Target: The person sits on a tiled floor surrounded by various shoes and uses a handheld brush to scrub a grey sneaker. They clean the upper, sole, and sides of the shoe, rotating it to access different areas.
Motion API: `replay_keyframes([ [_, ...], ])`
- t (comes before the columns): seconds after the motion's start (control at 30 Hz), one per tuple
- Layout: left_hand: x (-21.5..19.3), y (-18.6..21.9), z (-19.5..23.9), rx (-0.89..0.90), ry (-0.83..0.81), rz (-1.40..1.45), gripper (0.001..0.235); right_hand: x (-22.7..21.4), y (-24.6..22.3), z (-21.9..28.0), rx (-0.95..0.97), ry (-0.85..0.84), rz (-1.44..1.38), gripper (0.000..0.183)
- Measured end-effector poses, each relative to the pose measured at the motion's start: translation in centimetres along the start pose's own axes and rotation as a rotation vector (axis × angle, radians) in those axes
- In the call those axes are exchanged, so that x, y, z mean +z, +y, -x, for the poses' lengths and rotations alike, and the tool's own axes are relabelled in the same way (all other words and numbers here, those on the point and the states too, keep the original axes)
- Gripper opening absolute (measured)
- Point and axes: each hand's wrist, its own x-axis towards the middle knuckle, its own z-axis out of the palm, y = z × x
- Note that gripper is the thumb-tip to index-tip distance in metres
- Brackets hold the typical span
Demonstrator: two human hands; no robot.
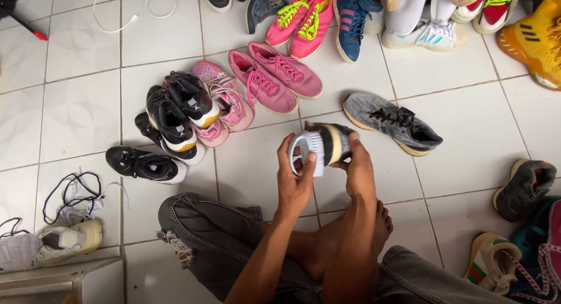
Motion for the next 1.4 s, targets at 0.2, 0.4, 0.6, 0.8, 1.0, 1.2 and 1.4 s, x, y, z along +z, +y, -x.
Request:
replay_keyframes([
  [0.2, 1.2, 3.1, 2.3, 0.442, -0.082, -0.212, 0.078, -4.5, 3.4, -1.5, 0.217, -0.087, 0.287, 0.075],
  [0.4, -0.5, 1.8, 0.2, -0.092, 0.073, -0.282, 0.077, -2.1, 0.8, -0.3, 0.204, 0.028, -0.041, 0.05],
  [0.6, 1.3, 4.6, 2.9, 0.596, -0.07, -0.307, 0.066, -4.0, 2.7, 0.0, 0.178, -0.07, 0.095, 0.03],
  [0.8, -0.8, 1.5, 0.2, 0.151, 0.124, -0.316, 0.066, -4.2, 0.7, 0.8, 0.199, -0.115, 0.121, 0.054],
  [1.0, -0.1, 3.9, 4.3, 0.317, -0.084, -0.257, 0.076, -3.4, 1.7, 0.5, 0.063, -0.247, 0.032, 0.058],
  [1.2, -0.3, 2.0, 1.0, 0.075, 0.104, -0.314, 0.07, -2.9, -0.3, 0.7, 0.092, -0.192, 0.08, 0.039],
  [1.4, 0.3, 3.4, 3.1, 0.48, -0.076, -0.271, 0.065, -2.7, 1.0, 0.0, 0.129, -0.136, 0.19, 0.041],
])
